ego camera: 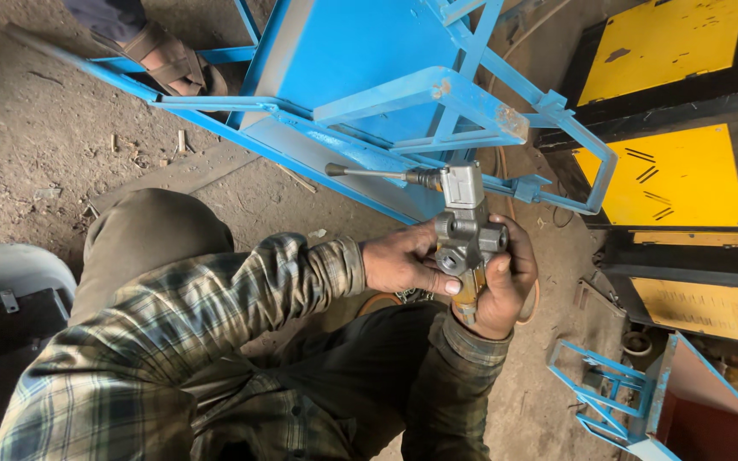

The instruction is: The person assembles a mechanical component using a screwdriver and a wrench. They insert a screwdriver into the component, tighten it, and then use a wrench to further secure the assembly. The task involves precise manipulation of the component and tools.

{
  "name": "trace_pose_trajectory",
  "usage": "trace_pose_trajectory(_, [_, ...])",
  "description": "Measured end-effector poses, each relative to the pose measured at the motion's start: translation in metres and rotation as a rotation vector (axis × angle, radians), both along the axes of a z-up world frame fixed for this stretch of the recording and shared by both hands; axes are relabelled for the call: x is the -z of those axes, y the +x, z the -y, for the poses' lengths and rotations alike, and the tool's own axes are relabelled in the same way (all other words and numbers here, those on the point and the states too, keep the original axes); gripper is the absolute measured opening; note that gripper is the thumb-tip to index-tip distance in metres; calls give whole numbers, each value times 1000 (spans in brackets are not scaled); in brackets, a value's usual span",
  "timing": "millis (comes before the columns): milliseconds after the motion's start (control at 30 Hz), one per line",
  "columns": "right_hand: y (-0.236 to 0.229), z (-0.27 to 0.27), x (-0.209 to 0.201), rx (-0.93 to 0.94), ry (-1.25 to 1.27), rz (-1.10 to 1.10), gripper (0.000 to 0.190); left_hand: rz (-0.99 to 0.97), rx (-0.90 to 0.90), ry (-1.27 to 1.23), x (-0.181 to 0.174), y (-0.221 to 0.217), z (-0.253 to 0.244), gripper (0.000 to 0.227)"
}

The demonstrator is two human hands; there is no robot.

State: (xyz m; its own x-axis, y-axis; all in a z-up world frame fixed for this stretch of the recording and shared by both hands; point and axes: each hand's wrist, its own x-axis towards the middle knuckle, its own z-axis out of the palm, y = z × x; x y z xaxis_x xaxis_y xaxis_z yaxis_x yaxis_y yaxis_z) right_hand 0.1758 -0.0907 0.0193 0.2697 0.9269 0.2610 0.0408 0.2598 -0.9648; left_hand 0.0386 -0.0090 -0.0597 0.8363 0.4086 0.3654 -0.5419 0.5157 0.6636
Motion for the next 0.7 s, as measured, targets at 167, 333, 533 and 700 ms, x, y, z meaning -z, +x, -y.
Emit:
trace_pose_trajectory(167, [-2,-1,-1,5,6,12,64,26,6,-34,-4,-1,-1,85])
trace_pose_trajectory(333, [-2,-1,-2,4,-9,-10,59,18,-91,64,1,6,-1,75])
trace_pose_trajectory(533, [-5,-5,-4,-46,-31,-2,58,77,-55,-8,9,19,1,67])
trace_pose_trajectory(700, [-8,-9,-9,-84,-72,30,59,155,-46,-83,12,25,2,68])
